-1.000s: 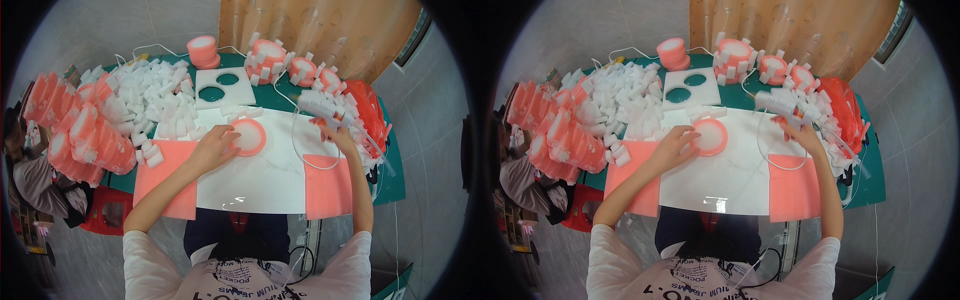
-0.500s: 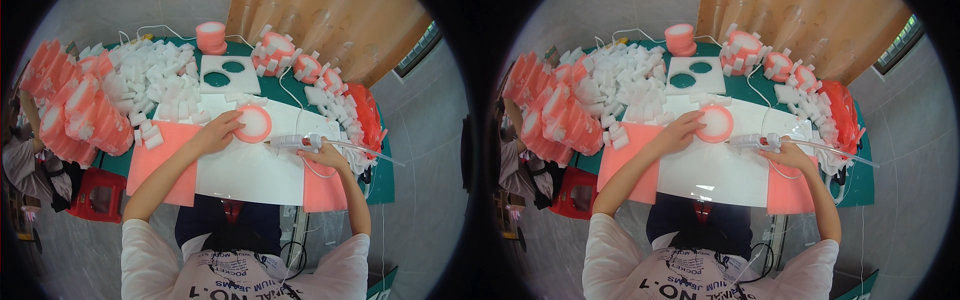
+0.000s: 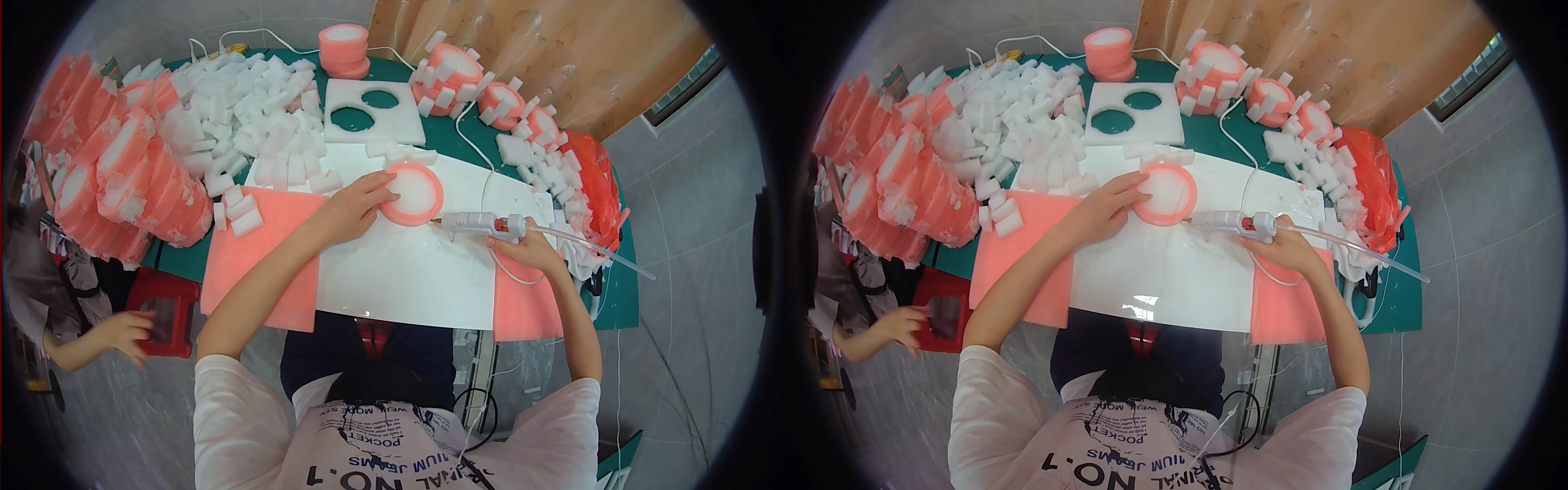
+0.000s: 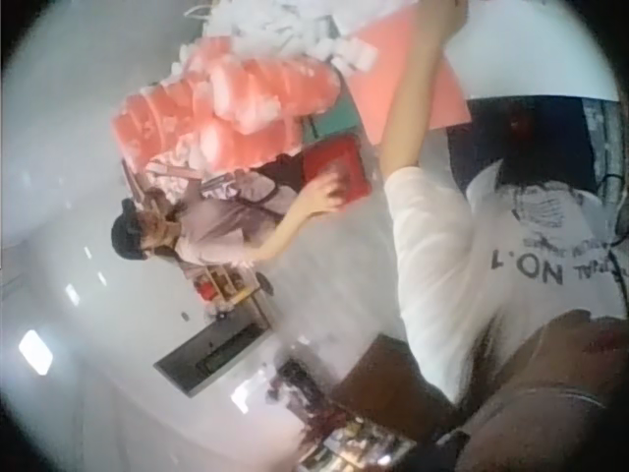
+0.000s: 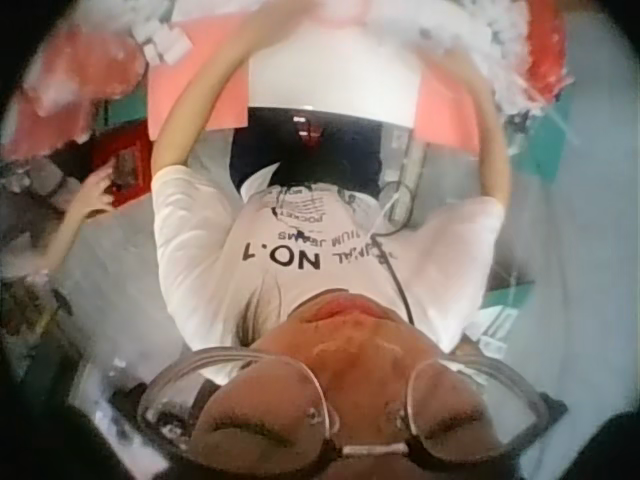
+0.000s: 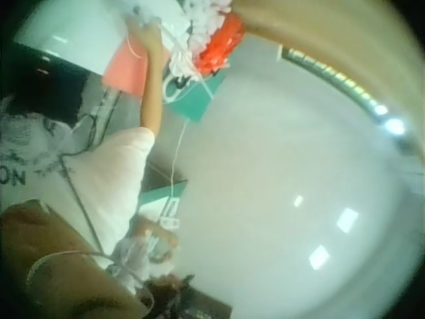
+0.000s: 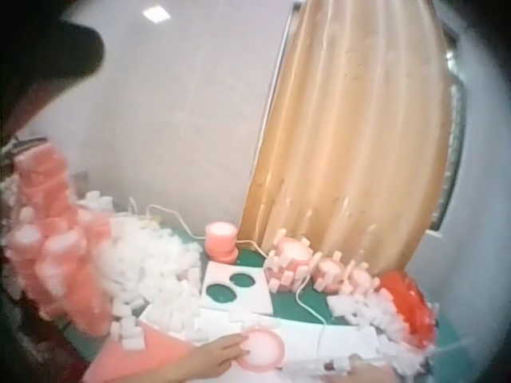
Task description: The person assembles a foam craft by applying glue with a hot glue gun and attaching small foam blocks around the edge of a circular foam ring by hand.
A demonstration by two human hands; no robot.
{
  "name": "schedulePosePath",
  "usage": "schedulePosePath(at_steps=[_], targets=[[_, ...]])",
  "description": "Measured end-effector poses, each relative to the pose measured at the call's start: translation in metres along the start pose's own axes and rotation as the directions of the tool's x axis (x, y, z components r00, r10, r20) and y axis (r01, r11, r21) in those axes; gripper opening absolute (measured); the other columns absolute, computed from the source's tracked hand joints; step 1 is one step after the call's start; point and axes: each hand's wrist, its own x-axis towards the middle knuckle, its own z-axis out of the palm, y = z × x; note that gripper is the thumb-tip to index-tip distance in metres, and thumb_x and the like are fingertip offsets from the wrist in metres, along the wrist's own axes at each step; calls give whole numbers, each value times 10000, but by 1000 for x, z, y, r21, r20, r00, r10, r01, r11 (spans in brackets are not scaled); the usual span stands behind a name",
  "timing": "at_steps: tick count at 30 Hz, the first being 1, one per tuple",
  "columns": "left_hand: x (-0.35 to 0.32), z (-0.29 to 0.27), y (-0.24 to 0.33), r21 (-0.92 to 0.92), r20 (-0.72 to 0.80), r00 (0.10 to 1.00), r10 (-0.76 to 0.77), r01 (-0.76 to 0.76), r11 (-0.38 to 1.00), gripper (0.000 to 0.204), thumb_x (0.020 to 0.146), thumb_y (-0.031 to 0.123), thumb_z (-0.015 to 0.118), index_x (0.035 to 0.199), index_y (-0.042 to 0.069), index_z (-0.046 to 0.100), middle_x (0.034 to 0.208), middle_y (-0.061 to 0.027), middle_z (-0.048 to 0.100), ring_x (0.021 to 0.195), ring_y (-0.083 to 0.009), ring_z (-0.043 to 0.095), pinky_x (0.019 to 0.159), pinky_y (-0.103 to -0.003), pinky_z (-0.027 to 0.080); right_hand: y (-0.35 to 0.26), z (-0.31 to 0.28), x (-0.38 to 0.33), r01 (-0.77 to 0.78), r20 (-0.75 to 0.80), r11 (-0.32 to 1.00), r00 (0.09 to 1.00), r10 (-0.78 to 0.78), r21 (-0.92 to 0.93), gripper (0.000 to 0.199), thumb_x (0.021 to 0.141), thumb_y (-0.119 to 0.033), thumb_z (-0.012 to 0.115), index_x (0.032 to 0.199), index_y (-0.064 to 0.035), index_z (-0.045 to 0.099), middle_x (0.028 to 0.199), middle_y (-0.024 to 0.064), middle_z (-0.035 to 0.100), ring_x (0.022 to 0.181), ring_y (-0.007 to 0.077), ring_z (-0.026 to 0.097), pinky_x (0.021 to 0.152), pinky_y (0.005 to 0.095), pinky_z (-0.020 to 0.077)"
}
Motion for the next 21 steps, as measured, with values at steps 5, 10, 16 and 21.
schedulePosePath(at_steps=[5, 10, 16, 21], targets=[[0, -1, -1, -10, 20, 1000, 3, -3, 1000, 375, 724, -75, 452, 1062, 30, 575, 1289, -149, 440, 1221, -308, 393, 1017, -355, 327, 3, 3, 0, 44, -32, 998, 998, -45, -47, 401, 742, -369, 686, 955, -32, 642, 817, 163, 534, 735, 262, 533, 646, 357, 425], [-2, -2, 1, -9, 44, 999, -28, 28, 1000, 370, 734, -52, 439, 1069, 31, 572, 1298, -149, 434, 1232, -304, 379, 1029, -356, 309, 1, 3, -1, -5, -5, 999, 1000, 5, -41, 411, 736, -370, 689, 972, -37, 636, 851, 172, 523, 795, 276, 514, 692, 365, 415], [0, 1, 0, -26, 38, 999, -18, 19, 999, 368, 738, -55, 445, 1073, 33, 571, 1302, -149, 433, 1235, -305, 380, 1029, -356, 313, 18, 8, 2, 59, -3, 998, 998, -59, 0, 393, 739, -345, 686, 972, -34, 632, 836, 178, 545, 788, 263, 533, 681, 357, 425], [0, -3, -1, -28, 26, 999, -22, 23, 999, 369, 738, -64, 442, 1070, 33, 572, 1298, -150, 437, 1236, -307, 380, 1029, -356, 314, -1, 1, 3, 48, 66, 996, 996, -53, 78, 312, 744, -258, 671, 943, -22, 626, 710, 143, 586, 631, 216, 550, 583, 335, 432]])
